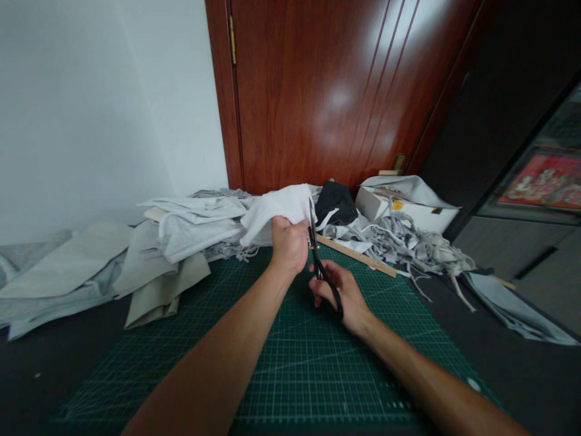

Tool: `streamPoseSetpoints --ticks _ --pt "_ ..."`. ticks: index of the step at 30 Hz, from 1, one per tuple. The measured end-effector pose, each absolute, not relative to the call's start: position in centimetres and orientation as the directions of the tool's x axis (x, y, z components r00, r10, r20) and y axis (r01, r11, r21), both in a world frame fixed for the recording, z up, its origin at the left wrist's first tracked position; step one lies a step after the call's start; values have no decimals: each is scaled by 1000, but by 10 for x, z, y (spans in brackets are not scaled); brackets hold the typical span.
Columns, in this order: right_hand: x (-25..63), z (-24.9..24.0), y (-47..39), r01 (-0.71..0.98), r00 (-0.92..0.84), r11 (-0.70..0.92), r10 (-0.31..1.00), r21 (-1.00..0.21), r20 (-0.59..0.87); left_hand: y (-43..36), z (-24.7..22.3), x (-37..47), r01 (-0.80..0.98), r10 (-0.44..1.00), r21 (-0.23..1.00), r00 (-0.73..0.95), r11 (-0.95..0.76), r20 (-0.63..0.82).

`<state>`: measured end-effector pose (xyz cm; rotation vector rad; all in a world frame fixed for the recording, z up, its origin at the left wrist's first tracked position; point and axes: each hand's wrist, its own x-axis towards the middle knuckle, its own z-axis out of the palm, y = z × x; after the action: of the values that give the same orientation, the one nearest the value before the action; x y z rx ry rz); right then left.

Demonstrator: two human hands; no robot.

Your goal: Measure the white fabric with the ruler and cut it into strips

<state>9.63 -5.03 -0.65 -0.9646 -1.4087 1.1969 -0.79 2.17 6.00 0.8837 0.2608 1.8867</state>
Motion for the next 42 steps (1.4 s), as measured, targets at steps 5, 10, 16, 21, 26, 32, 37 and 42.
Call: streamPoseSetpoints --ticks 5,10,16,21,26,32,37,42 --pt "96 -7 -50 -25 -175 208 962 -978 209 23 57 -5 -661 858 564 -269 -495 438" --pt "97 -7 -50 -24 -172 212 962 -977 213 23 52 0 -610 853 603 -284 -513 438" --pt "98 -8 -50 -10 -160 215 964 -977 214 24 49 0 -584 838 609 -283 -537 467" --pt "98 -12 -50 0 -139 209 968 -978 207 24 48 1 -587 840 610 -279 -532 465" --pt "99 -15 -50 15 -130 215 969 -977 211 24 46 1 -590 837 606 -270 -534 476" --pt "101 -14 -52 16 -143 234 963 -972 229 27 43 2 -585 850 623 -282 -520 445" --pt "101 -15 -53 18 -136 233 964 -972 229 28 42 1 -584 849 624 -271 -520 454" --pt "101 -17 -53 10 -133 251 960 -968 247 25 43 3 -583 852 628 -271 -515 447"
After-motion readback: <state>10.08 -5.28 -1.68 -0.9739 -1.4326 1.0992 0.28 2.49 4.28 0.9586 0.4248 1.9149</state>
